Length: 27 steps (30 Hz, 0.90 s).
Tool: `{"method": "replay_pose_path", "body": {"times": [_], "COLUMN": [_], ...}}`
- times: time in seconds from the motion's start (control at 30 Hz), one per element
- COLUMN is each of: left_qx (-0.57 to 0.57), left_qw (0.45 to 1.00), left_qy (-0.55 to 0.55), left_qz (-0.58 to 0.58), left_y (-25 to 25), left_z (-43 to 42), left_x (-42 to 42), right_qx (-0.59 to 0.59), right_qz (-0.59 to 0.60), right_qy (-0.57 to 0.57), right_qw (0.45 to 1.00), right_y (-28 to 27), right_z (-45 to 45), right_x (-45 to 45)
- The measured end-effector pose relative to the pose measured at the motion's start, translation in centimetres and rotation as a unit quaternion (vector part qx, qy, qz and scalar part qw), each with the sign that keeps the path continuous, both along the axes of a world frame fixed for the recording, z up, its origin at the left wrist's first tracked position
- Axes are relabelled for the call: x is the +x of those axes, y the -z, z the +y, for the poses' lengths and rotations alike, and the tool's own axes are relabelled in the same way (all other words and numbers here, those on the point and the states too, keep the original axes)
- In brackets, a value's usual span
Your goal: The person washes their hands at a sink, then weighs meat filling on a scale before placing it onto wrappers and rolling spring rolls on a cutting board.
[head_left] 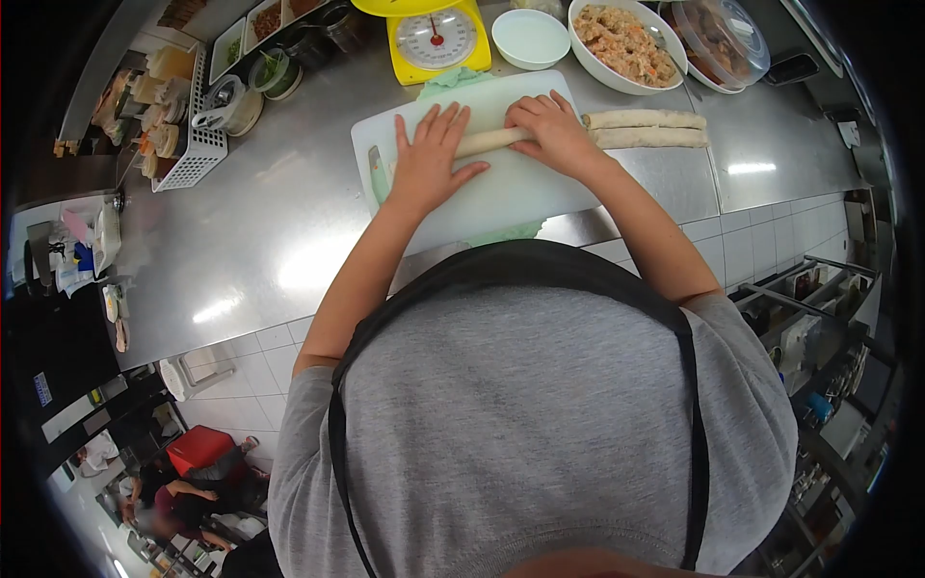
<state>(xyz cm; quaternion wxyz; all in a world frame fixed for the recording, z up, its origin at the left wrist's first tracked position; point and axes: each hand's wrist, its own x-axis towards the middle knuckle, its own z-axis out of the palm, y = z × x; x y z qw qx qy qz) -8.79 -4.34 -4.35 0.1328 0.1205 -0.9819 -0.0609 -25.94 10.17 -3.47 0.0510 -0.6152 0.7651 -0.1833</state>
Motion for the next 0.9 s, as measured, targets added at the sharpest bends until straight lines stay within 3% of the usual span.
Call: {"method": "replay_pose_path", "body": {"times": [0.1,0.17,0.2,0.27,0.3,0.37,0.4,0.47,0.5,0.57,0.7,0.77,0.9], "left_qx": [0.069,0.216,0.216,0.344,0.343,0.479,0.477,0.563,0.561,0.624,0.644,0.642,0.611], "left_qw": [0.997,0.976,0.976,0.931,0.932,0.847,0.847,0.780,0.780,0.741,0.725,0.701,0.736], "left_qy": [0.014,0.024,0.023,0.025,0.026,0.032,0.032,0.017,0.016,0.038,0.024,0.065,0.074], "left_qz": [-0.023,-0.016,-0.015,0.116,0.116,0.230,0.232,0.273,0.276,0.247,0.244,0.303,0.281], "left_y": [-1.9,-3.3,-3.4,-3.8,-4.0,-4.9,-6.2,-8.9,-9.1,-9.3,-9.7,-9.6,-10.5], "left_z": [1.7,2.5,2.8,3.2,3.4,3.6,4.0,4.8,4.8,4.9,6.3,6.6,6.6], "left_x": [-1.3,-2.0,-2.2,-2.5,-2.5,-2.5,-2.3,-1.7,-1.5,-1.2,-1.4,-1.7,-1.5], "right_qx": [0.022,0.023,0.023,-0.035,-0.036,-0.231,-0.233,-0.359,-0.360,-0.370,-0.348,-0.340,-0.340], "right_qz": [-0.005,-0.050,-0.049,-0.037,-0.036,-0.180,-0.178,-0.270,-0.269,-0.120,-0.145,-0.132,-0.137], "right_qy": [-0.008,-0.016,-0.017,-0.034,-0.034,-0.031,-0.033,-0.051,-0.054,-0.098,-0.122,-0.126,-0.135], "right_qw": [1.000,0.998,0.998,0.998,0.998,0.956,0.956,0.892,0.892,0.916,0.918,0.922,0.920], "right_y": [-2.6,-5.5,-7.0,-9.9,-11.2,-12.9,-13.0,-13.1,-13.1,-12.8,-12.0,-11.9,-12.0], "right_z": [0.1,0.4,0.6,1.0,1.2,1.4,1.5,1.9,2.0,2.4,2.9,3.0,3.3], "right_x": [0.9,1.9,2.4,3.4,3.7,4.2,4.2,4.0,3.9,4.0,5.0,4.9,4.9]}}
